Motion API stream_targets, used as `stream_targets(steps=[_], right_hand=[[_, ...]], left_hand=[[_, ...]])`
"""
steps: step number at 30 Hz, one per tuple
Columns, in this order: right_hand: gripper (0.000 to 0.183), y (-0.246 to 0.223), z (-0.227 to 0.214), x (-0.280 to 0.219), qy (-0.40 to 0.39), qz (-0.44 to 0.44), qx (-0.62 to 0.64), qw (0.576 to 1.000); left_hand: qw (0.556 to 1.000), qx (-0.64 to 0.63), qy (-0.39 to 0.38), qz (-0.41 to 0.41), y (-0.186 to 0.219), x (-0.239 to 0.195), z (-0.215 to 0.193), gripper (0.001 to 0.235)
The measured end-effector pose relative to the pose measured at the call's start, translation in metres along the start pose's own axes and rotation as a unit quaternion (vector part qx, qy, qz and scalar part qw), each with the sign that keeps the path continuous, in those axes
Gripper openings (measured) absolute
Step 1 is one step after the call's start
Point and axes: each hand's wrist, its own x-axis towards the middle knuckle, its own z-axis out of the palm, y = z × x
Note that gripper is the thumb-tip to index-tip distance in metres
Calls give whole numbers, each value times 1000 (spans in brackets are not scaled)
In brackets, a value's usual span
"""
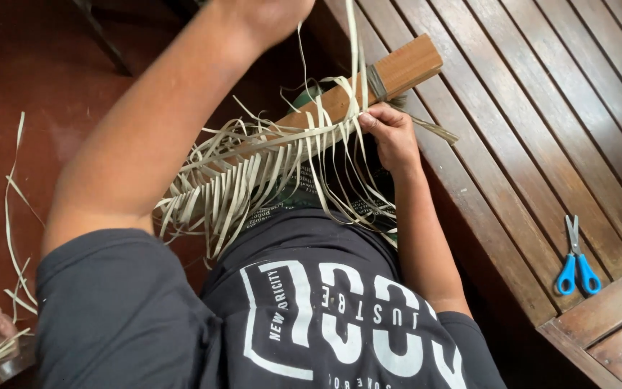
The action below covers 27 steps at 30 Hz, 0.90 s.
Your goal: The person is weaving thin, light-colored strands around a wooden block that is clamped to a wooden bench. They use both hands to interlace the strands in a repetitive pattern, creating a woven structure.
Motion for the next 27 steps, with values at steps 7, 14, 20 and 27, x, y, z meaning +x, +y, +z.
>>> stream_targets(steps=[7,14,20,27], right_hand=[[6,-9,4,2,-3,15,-8,1000],[8,-30,9,6,56,92,-32,994],[9,-66,-7,3,101,111,-13,989],[7,-84,13,-30,95,87,13,992]], left_hand=[[935,-241,-256,-40,12,-106,84,48],[875,-424,-230,-40,22,-131,87,73],[843,-472,-255,29,51,-134,48,73],[921,-252,-299,-13,75,-174,-38,56]])
